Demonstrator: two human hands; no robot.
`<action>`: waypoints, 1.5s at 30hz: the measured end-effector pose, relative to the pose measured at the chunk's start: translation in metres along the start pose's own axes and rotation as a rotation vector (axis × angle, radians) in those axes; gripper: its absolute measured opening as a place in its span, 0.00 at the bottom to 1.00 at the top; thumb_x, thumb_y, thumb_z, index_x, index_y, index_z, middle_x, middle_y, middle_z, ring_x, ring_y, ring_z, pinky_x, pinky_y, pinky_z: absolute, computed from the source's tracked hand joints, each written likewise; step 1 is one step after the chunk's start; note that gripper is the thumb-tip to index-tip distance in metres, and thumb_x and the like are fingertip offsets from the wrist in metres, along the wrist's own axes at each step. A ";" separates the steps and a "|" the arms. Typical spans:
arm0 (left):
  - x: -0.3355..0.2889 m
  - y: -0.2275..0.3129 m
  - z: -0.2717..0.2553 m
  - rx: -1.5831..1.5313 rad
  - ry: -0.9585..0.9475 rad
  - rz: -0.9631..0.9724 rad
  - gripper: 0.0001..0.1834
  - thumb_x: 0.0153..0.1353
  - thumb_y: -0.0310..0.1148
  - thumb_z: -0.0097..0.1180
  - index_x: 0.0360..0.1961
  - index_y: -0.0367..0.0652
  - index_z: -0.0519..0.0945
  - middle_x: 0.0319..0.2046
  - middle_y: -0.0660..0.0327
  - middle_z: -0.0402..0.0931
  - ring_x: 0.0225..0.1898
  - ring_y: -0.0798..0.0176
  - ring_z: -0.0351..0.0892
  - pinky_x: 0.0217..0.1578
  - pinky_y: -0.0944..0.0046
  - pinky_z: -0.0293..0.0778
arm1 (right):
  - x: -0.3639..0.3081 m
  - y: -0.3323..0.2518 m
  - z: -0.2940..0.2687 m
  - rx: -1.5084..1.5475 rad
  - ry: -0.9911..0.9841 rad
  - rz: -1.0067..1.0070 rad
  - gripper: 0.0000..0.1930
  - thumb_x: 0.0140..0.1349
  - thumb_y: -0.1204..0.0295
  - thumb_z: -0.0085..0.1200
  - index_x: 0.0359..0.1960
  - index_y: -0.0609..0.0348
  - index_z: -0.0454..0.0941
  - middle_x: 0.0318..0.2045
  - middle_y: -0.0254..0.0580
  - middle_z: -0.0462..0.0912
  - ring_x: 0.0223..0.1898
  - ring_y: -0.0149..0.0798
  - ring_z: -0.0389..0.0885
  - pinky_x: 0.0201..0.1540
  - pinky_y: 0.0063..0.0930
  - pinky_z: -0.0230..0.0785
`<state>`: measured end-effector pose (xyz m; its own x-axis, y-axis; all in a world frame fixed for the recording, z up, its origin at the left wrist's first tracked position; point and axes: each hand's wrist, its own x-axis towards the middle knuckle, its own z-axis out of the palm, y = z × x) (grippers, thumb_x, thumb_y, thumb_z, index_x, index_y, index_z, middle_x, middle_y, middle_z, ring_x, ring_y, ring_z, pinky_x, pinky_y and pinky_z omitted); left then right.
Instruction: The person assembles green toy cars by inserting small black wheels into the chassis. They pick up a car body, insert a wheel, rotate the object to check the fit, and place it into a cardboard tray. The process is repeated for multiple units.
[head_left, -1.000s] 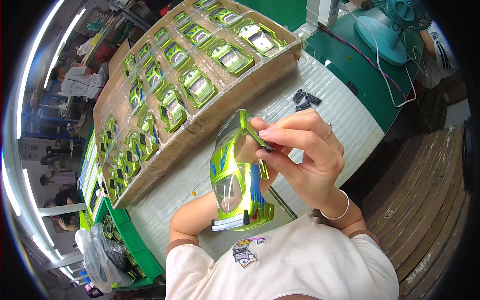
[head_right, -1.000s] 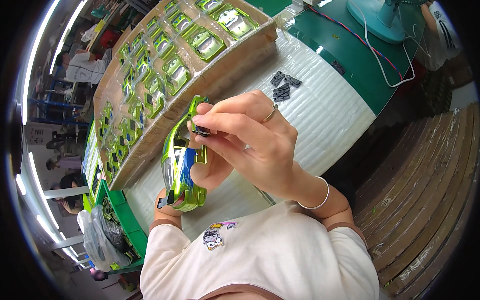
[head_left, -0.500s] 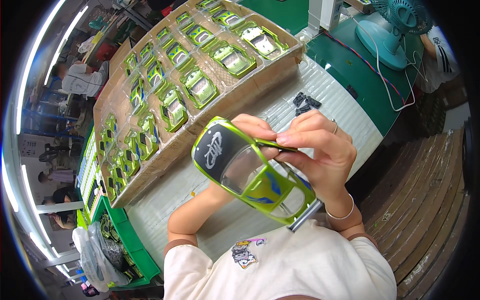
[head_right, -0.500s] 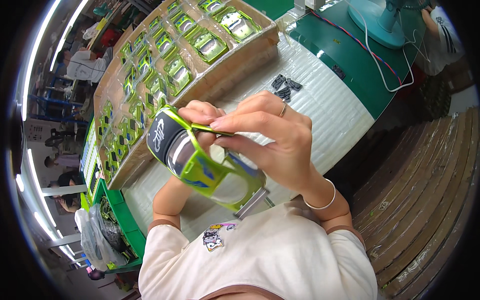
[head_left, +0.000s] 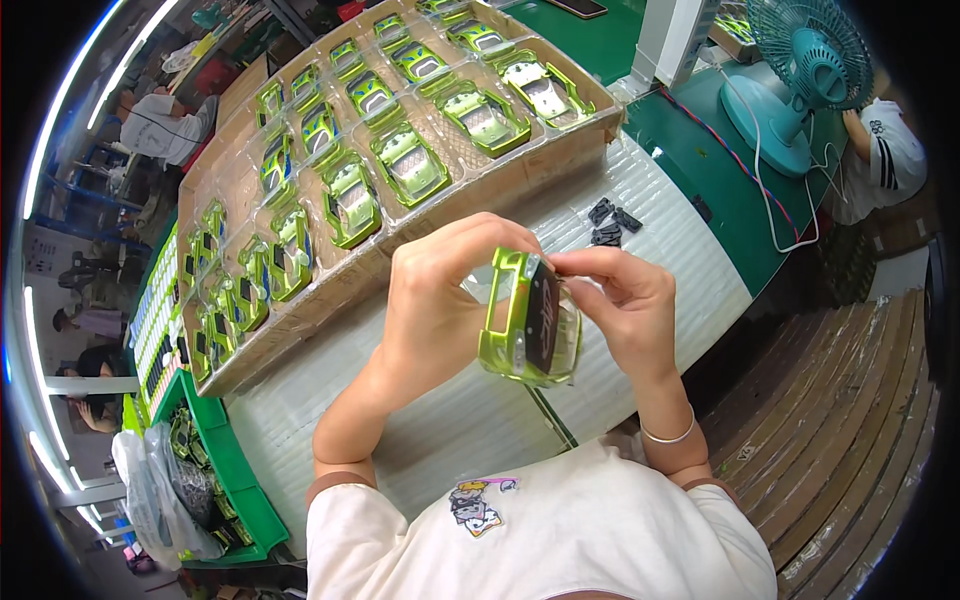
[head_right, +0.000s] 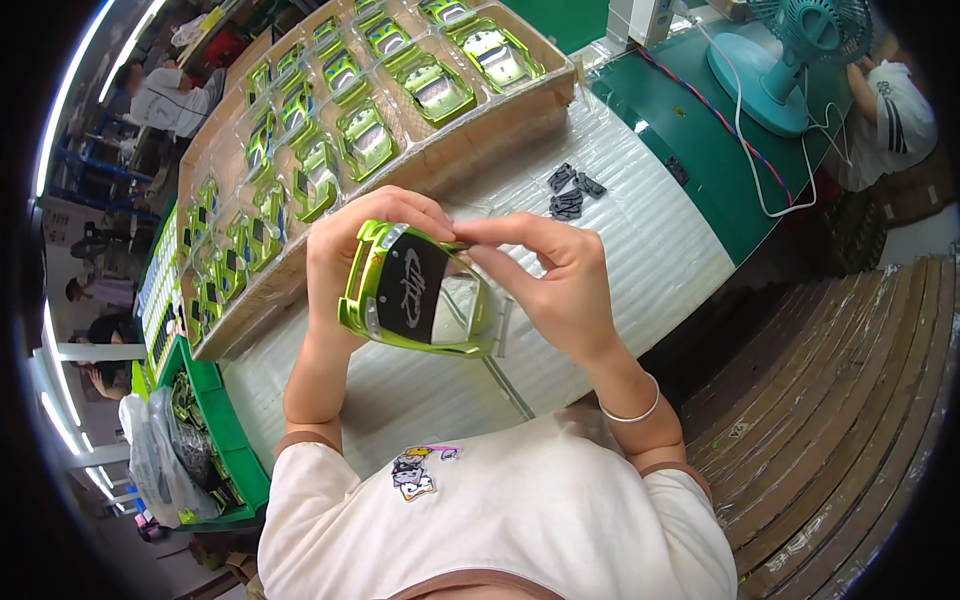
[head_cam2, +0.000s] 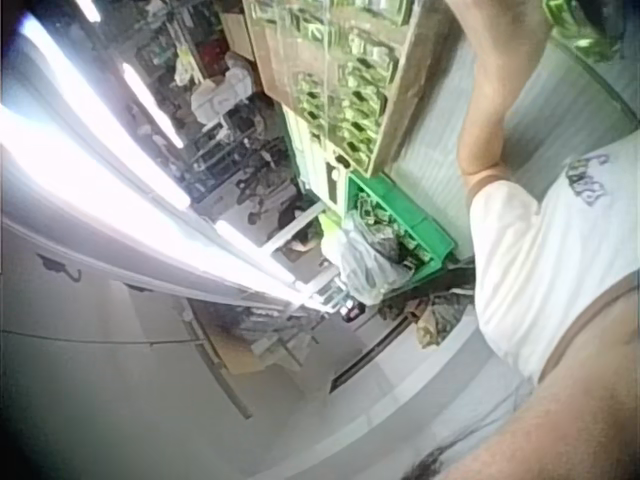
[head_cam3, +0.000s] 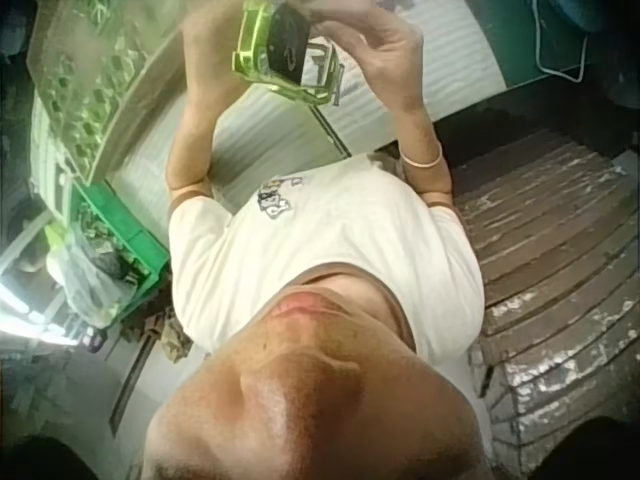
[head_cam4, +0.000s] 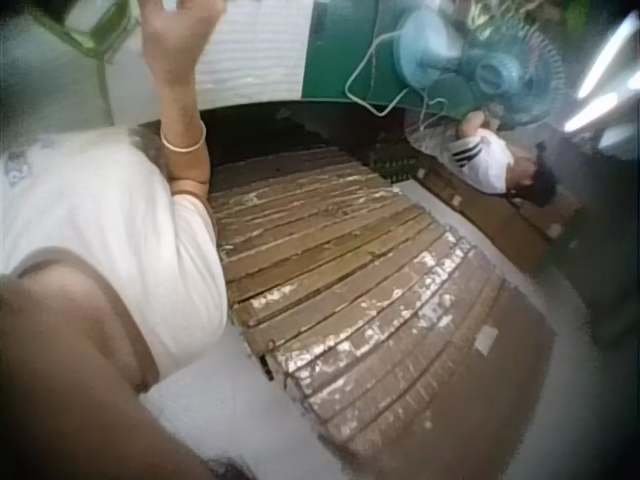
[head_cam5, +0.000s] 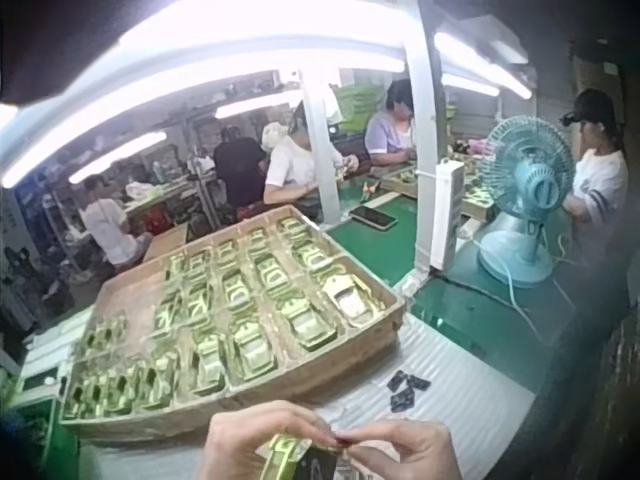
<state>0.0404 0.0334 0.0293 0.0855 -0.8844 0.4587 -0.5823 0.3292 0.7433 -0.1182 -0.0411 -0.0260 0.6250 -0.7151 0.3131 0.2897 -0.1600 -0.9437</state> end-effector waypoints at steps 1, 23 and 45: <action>0.000 0.000 -0.001 -0.012 0.014 -0.012 0.12 0.36 0.22 0.64 0.26 0.37 0.78 0.27 0.57 0.78 0.29 0.66 0.78 0.32 0.70 0.73 | 0.001 -0.001 0.001 0.126 -0.015 0.026 0.24 0.45 0.73 0.63 0.46 0.62 0.73 0.38 0.44 0.79 0.42 0.36 0.77 0.47 0.26 0.66; -0.001 0.008 0.005 0.116 0.027 -0.121 0.19 0.36 0.25 0.68 0.33 0.38 0.78 0.30 0.60 0.76 0.32 0.67 0.75 0.35 0.70 0.71 | -0.005 0.007 0.004 0.711 -0.047 0.174 0.46 0.35 0.65 0.72 0.57 0.64 0.57 0.53 0.44 0.66 0.55 0.39 0.66 0.56 0.34 0.63; -0.005 0.014 0.008 0.161 0.116 0.075 0.12 0.37 0.18 0.63 0.26 0.38 0.78 0.27 0.59 0.73 0.29 0.65 0.73 0.30 0.70 0.69 | -0.011 0.013 0.014 0.531 -0.158 -0.090 0.46 0.33 0.64 0.73 0.55 0.56 0.57 0.49 0.37 0.63 0.54 0.36 0.63 0.57 0.31 0.58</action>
<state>0.0260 0.0398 0.0334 0.1236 -0.8125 0.5697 -0.7114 0.3277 0.6217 -0.1115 -0.0257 -0.0408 0.6703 -0.5971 0.4407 0.6465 0.1782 -0.7418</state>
